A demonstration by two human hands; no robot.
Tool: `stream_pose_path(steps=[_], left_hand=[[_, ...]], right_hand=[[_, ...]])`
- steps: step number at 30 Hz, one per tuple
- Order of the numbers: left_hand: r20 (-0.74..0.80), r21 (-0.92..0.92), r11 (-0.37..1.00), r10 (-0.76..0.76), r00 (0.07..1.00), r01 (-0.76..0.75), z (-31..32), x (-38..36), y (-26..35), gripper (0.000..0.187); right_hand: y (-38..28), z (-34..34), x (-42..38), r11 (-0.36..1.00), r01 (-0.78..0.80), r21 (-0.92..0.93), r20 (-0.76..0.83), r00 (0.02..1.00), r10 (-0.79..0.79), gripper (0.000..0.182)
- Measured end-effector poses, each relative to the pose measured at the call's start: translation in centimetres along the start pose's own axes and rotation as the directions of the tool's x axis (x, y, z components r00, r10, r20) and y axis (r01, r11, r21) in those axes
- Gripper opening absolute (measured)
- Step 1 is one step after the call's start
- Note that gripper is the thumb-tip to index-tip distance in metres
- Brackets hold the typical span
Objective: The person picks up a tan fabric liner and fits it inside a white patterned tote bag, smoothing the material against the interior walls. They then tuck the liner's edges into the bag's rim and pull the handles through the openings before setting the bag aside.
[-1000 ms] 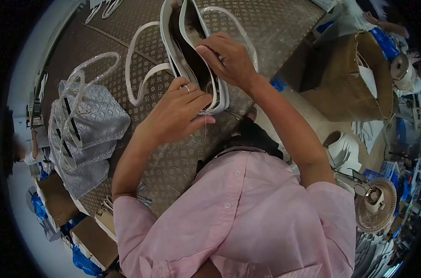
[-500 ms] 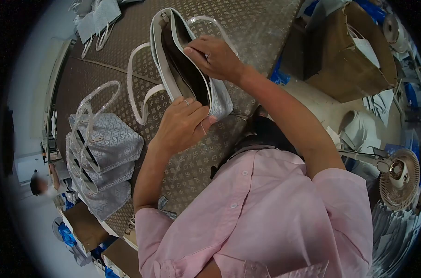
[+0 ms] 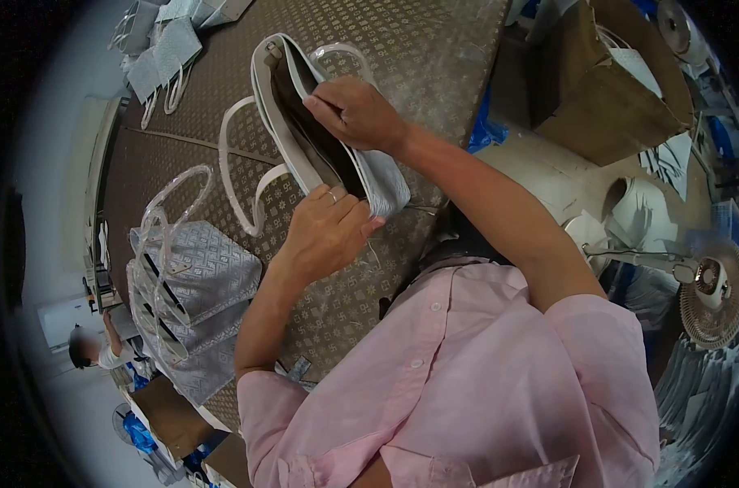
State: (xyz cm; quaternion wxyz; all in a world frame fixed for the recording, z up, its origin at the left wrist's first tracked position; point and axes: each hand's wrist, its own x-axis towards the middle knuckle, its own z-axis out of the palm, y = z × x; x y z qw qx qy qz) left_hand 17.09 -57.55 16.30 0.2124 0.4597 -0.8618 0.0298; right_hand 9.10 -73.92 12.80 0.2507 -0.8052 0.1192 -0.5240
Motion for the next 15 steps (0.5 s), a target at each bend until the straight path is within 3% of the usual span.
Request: stream_pose_path(steps=[2, 4, 7, 9, 11, 13, 15], left_hand=[[-0.048, -0.044, 0.998, -0.037, 0.998, 0.035, 0.1, 0.0, 0.3, 0.025], [-0.061, -0.009, 0.971, -0.238, 0.969, 0.238, 0.5, 0.1, 1.3, 0.027], [-0.138, 0.025, 0.994, -0.104, 0.985, 0.108, 1.8, 0.6, 1.0, 0.030], [-0.151, 0.043, 0.996, -0.074, 0.986, 0.081, 2.0, 0.7, 0.7, 0.030], [-0.179, 0.088, 0.995, -0.025, 0.983, 0.041, 1.8, 1.1, 0.3, 0.029], [-0.190, 0.101, 0.978, -0.161, 0.968, 0.183, 1.6, 0.9, 0.8, 0.030], [-0.229, 0.113, 0.966, -0.204, 0.952, 0.234, 2.0, 1.6, 1.2, 0.030]], right_hand=[[0.1, 0.3, 0.3, 1.000, 0.019, 0.016, -0.010, 1.000, -0.019, 0.017], [-0.1, 0.7, 0.2, 0.999, 0.025, 0.037, -0.020, 0.999, -0.024, 0.017], [-0.3, 1.4, 0.2, 0.999, 0.003, 0.037, -0.002, 1.000, -0.003, 0.015], [-0.9, 2.6, 0.5, 0.981, 0.157, 0.115, 0.108, 0.980, -0.170, 0.013], [-0.6, 3.2, 1.0, 0.979, 0.163, 0.121, 0.134, 0.975, -0.179, 0.013], [-1.0, 2.9, 1.8, 0.994, -0.028, 0.107, 0.115, 0.993, 0.016, 0.012], [-0.4, 2.2, 2.7, 0.990, -0.099, 0.104, 0.070, 0.993, 0.092, 0.013]])
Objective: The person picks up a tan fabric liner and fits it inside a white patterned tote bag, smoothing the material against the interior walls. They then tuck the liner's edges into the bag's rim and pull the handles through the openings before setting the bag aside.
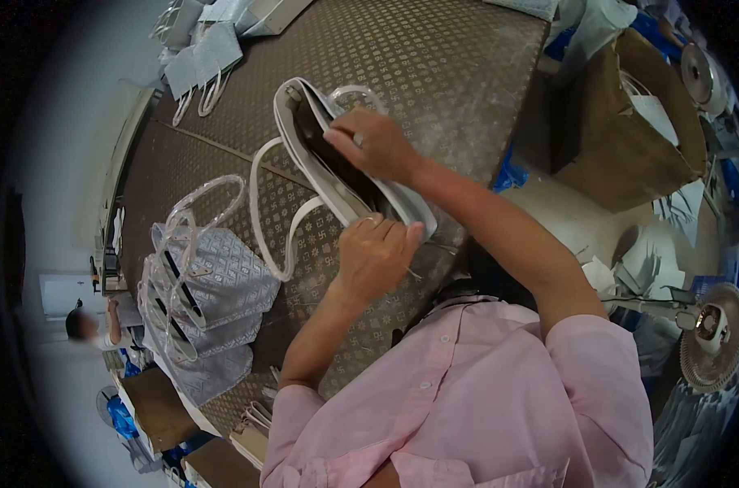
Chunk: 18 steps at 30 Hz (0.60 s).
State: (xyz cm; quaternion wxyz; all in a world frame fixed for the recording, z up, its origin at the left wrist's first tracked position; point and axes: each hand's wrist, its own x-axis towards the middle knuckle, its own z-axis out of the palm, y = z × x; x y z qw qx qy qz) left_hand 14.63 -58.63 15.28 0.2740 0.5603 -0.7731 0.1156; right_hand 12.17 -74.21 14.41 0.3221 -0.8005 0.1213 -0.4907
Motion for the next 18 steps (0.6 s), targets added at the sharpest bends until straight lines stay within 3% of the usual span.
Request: stream_pose_path(steps=[1, 2, 4, 6, 8, 10, 12, 18], left_hand=[[-0.028, -0.005, 0.999, -0.043, 0.999, 0.043, 0.5, 0.3, 0.5, 0.030], [-0.065, 0.009, 0.998, -0.054, 0.996, 0.054, 1.1, 0.6, 0.7, 0.032], [0.064, -0.057, 0.997, -0.053, 0.997, 0.056, 0.3, 1.0, 0.2, 0.030], [0.097, -0.046, 0.999, -0.024, 0.995, 0.028, -1.7, 0.5, -0.9, 0.029], [0.080, -0.089, 0.995, -0.043, 0.996, 0.050, -3.1, -0.9, -2.5, 0.035], [0.078, -0.122, 0.991, -0.050, 0.996, 0.059, -3.5, -2.1, -3.7, 0.042], [0.124, -0.082, 0.997, 0.010, 0.992, 0.000, -3.1, -2.9, -4.2, 0.046], [0.173, -0.098, 0.995, 0.012, 0.985, 0.005, -3.0, -3.1, -4.6, 0.047]], right_hand=[[0.2, -0.4, 0.5, 0.999, -0.032, 0.033, -0.039, 0.999, 0.033, 0.016], [0.4, -1.5, 0.7, 0.996, -0.082, 0.043, 0.038, 0.996, 0.081, 0.019], [-1.2, -3.7, 0.5, 0.988, -0.139, 0.063, 0.080, 0.988, 0.134, 0.018], [-2.4, -5.5, -2.0, 0.972, -0.226, 0.072, 0.121, 0.969, 0.216, 0.018], [-4.0, -7.2, -4.1, 0.998, -0.048, 0.046, 0.268, 0.963, 0.034, 0.018], [-4.9, -7.7, -6.3, 0.999, -0.024, 0.026, 0.312, 0.950, 0.015, 0.018], [-5.3, -7.9, -7.5, 0.992, 0.125, 0.034, 0.434, 0.892, -0.127, 0.020], [-6.7, -8.8, -8.1, 0.981, 0.163, -0.109, 0.553, 0.830, -0.076, 0.030]])
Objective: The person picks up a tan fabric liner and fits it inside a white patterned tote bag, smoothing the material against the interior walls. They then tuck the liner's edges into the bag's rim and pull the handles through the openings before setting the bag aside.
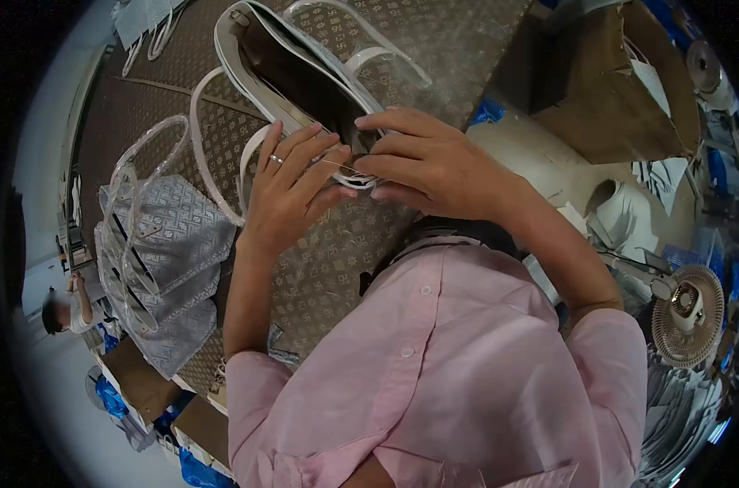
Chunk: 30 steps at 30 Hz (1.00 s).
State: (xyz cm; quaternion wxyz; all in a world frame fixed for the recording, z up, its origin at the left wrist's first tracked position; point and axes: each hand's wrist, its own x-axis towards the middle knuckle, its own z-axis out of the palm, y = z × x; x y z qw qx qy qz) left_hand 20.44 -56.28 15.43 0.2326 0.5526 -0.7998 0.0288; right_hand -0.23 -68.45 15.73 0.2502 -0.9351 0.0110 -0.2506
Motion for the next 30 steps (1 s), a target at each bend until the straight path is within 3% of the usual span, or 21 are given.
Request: stream_pose_path(steps=[7, 15, 24, 30], left_hand=[[-0.034, -0.012, 1.000, -0.020, 0.999, 0.020, 0.5, -0.2, 0.2, 0.046], [-0.124, 0.019, 1.000, 0.019, 0.992, -0.017, 1.2, -1.1, -0.5, 0.044], [-0.232, 0.080, 0.997, 0.021, 0.972, -0.002, 2.5, -1.2, -0.7, 0.039], [-0.170, -0.006, 0.997, 0.076, 0.982, -0.078, 2.1, -0.4, -1.3, 0.043]], right_hand=[[-0.7, 0.5, 1.3, 0.999, -0.022, -0.043, 0.038, 0.999, 0.024, 0.029], [-1.0, 2.4, 0.9, 0.986, -0.123, 0.111, -0.061, 0.990, 0.131, 0.021], [-1.3, 3.6, 0.2, 0.985, -0.137, 0.106, -0.220, 0.963, 0.158, 0.019], [-0.7, 2.3, 0.7, 0.996, -0.028, 0.085, -0.153, 0.987, 0.041, 0.014]])
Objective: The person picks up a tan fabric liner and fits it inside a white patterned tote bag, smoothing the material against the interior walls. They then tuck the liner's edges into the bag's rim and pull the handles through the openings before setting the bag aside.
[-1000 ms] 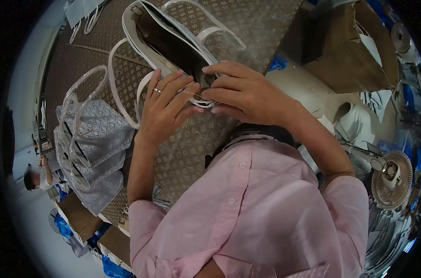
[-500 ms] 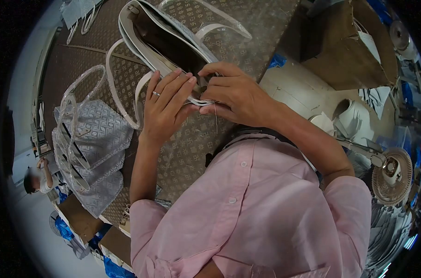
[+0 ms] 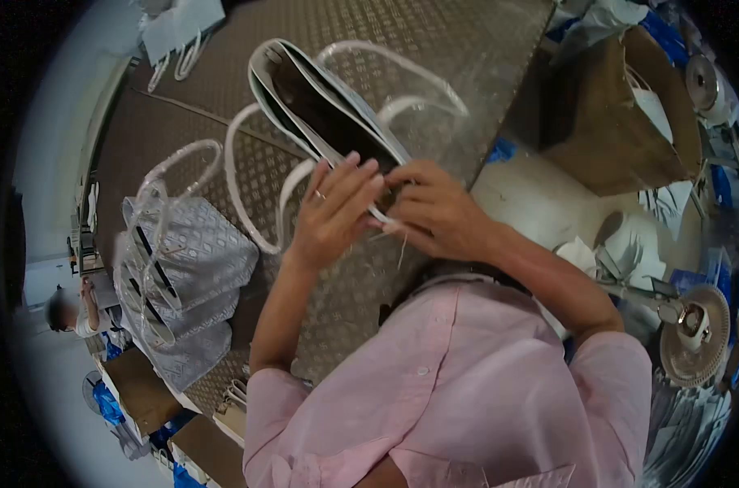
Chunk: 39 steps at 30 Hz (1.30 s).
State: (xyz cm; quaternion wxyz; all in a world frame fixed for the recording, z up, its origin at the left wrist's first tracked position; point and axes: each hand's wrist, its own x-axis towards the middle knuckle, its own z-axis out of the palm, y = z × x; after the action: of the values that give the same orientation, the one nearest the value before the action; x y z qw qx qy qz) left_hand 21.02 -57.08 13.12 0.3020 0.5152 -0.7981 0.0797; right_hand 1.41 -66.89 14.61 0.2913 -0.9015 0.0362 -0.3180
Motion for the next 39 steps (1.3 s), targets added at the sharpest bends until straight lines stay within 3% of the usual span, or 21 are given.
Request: stream_pose_path(steps=[5, 6, 8, 12, 15, 17, 18, 20, 21, 23, 26, 30, 31, 32, 33, 35, 36, 38, 39], left_hand=[[0.049, 0.016, 1.000, 0.000, 0.999, -0.001, -1.0, 0.4, 0.7, 0.048], [0.038, 0.027, 1.000, -0.004, 0.999, 0.003, -0.9, 0.2, 0.9, 0.049], [0.030, 0.052, 0.999, 0.014, 0.999, -0.015, -1.5, 0.3, 0.5, 0.050], [0.062, -0.004, 0.999, -0.053, 0.997, 0.053, -2.6, 0.8, 1.5, 0.048], [0.014, -0.020, 0.989, -0.146, 0.989, 0.147, -4.4, 1.1, 0.5, 0.040], [-0.122, 0.096, 0.969, -0.217, 0.969, 0.229, -6.3, 2.1, -1.1, 0.032], [-0.118, 0.097, 0.967, -0.222, 0.968, 0.234, -6.9, 2.7, -1.8, 0.032], [-0.168, -0.058, 0.866, -0.498, 0.851, 0.496, -7.7, 4.1, -3.3, 0.030], [-0.165, -0.061, 0.864, -0.503, 0.848, 0.500, -7.8, 4.7, -4.3, 0.030], [-0.110, -0.043, 0.822, -0.569, 0.815, 0.568, -7.8, 5.8, -7.2, 0.033], [-0.056, 0.162, 0.800, -0.577, 0.815, 0.578, -7.5, 8.4, -12.1, 0.039], [0.017, 0.215, 0.843, -0.508, 0.861, 0.493, -6.4, 10.5, -20.3, 0.035], [0.327, 0.204, 0.794, -0.607, 0.724, 0.573, -6.9, 11.0, -21.5, 0.031], [0.600, 0.219, 0.735, -0.620, 0.505, 0.642, -7.0, 11.1, -22.4, 0.027], [0.606, 0.205, 0.729, -0.618, 0.500, 0.653, -6.3, 10.7, -23.2, 0.027], [0.609, 0.340, 0.805, -0.582, 0.539, 0.486, -4.8, 8.4, -24.4, 0.027], [0.621, 0.332, 0.801, -0.584, 0.523, 0.499, -5.1, 7.2, -24.8, 0.027], [0.568, 0.123, 0.822, -0.518, 0.640, 0.555, -5.9, 4.2, -25.5, 0.027], [0.635, 0.094, 0.696, -0.593, 0.496, 0.711, -7.4, 3.1, -24.3, 0.026]], right_hand=[[-1.2, -1.6, 1.6, 0.982, 0.040, -0.184, 0.198, 0.980, -0.003, 0.017], [-1.3, -1.4, 1.8, 0.979, 0.091, -0.185, 0.170, 0.984, -0.059, 0.017], [-1.0, -1.4, 1.7, 0.936, 0.188, -0.297, 0.291, 0.952, -0.099, 0.018], [-0.6, -1.3, 1.3, 0.923, 0.260, -0.284, 0.204, 0.957, -0.206, 0.017], [0.5, -2.1, 1.9, 0.918, 0.319, -0.237, 0.188, 0.942, -0.279, 0.019], [1.4, -3.1, 2.2, 0.923, 0.331, -0.197, 0.208, 0.934, -0.290, 0.018], [1.4, -3.3, 2.1, 0.924, 0.331, -0.191, 0.208, 0.934, -0.291, 0.018], [1.2, -3.6, 1.8, 0.943, 0.298, -0.150, 0.302, 0.922, -0.243, 0.017], [1.0, -3.4, 1.4, 0.944, 0.295, -0.146, 0.306, 0.921, -0.240, 0.017], [0.6, -2.7, 0.5, 0.946, 0.253, -0.202, 0.196, 0.957, -0.214, 0.017], [0.5, -3.4, -0.1, 0.941, 0.281, -0.189, 0.230, 0.944, -0.236, 0.018], [0.5, -5.5, -0.2, 0.951, 0.277, -0.134, 0.310, 0.924, -0.225, 0.021], [0.7, -6.1, -0.7, 0.961, 0.228, -0.159, 0.300, 0.938, -0.173, 0.019], [0.8, -6.6, -1.1, 0.966, 0.180, -0.185, 0.293, 0.948, -0.121, 0.018], [0.7, -6.8, -1.5, 0.968, 0.173, -0.181, 0.309, 0.945, -0.111, 0.018], [-0.1, -6.4, -2.0, 0.970, 0.046, -0.240, 0.194, 0.981, 0.002, 0.019], [-0.4, -6.1, -2.2, 0.974, 0.034, -0.226, 0.208, 0.978, 0.014, 0.019], [-0.2, -6.1, -2.2, 0.957, -0.008, -0.290, 0.310, 0.945, 0.102, 0.023], [0.7, -7.0, -2.0, 0.958, 0.042, -0.284, 0.318, 0.947, 0.053, 0.024]])
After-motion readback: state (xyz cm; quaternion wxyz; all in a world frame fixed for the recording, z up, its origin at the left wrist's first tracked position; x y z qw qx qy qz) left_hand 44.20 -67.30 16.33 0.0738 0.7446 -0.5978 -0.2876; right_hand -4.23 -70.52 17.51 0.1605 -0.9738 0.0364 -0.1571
